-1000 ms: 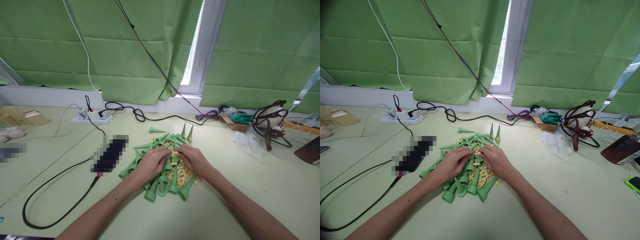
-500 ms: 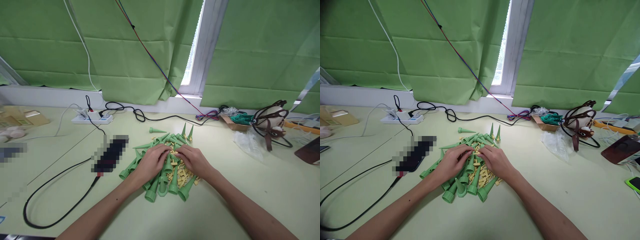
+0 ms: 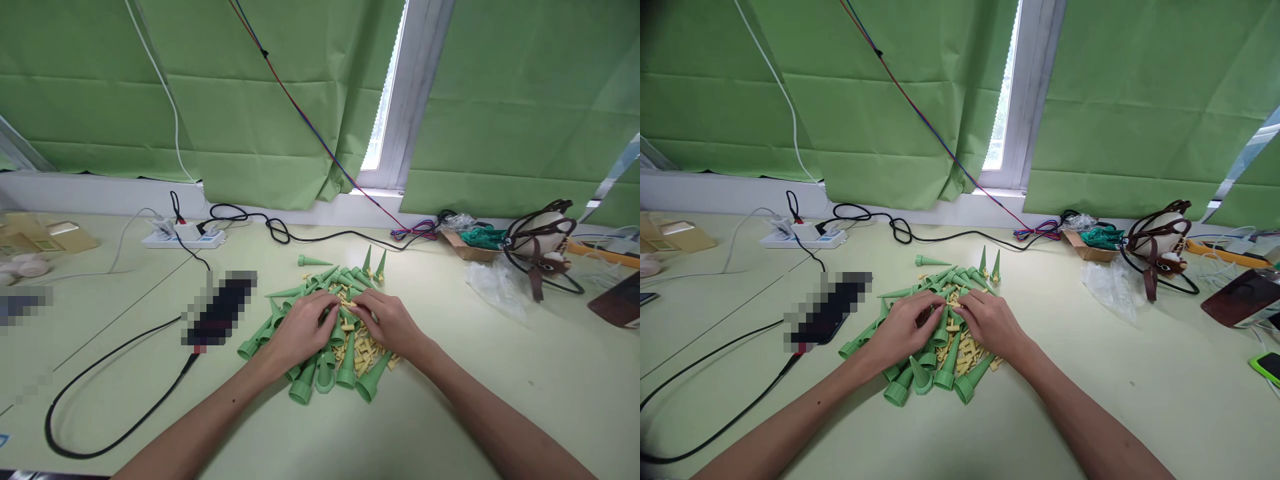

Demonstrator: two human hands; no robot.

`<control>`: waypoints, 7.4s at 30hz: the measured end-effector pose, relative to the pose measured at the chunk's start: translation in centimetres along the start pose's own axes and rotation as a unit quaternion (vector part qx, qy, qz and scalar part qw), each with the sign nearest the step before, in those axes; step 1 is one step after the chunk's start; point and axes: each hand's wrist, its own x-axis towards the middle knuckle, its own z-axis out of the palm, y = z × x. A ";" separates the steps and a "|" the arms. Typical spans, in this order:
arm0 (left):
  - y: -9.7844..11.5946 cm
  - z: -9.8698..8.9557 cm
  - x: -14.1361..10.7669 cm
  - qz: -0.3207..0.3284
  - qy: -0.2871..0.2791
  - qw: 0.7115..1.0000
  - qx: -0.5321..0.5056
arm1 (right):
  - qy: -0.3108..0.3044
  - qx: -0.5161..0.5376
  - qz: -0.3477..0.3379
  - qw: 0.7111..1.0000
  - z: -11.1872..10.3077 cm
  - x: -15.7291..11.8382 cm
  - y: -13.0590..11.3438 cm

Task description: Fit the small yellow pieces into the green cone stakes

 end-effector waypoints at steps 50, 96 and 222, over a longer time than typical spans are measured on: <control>0.0 -0.1 -0.1 -0.008 -0.082 0.996 0.029 | 0.080 0.015 0.063 0.995 0.6 -0.1 -0.6; -0.2 0.0 0.1 -0.033 0.125 0.991 -0.029 | 0.070 0.072 0.014 0.995 0.8 -0.2 -1.6; 0.6 -1.1 0.4 -0.106 -0.023 0.962 -0.251 | 0.044 0.110 0.038 0.992 0.9 -0.2 -0.8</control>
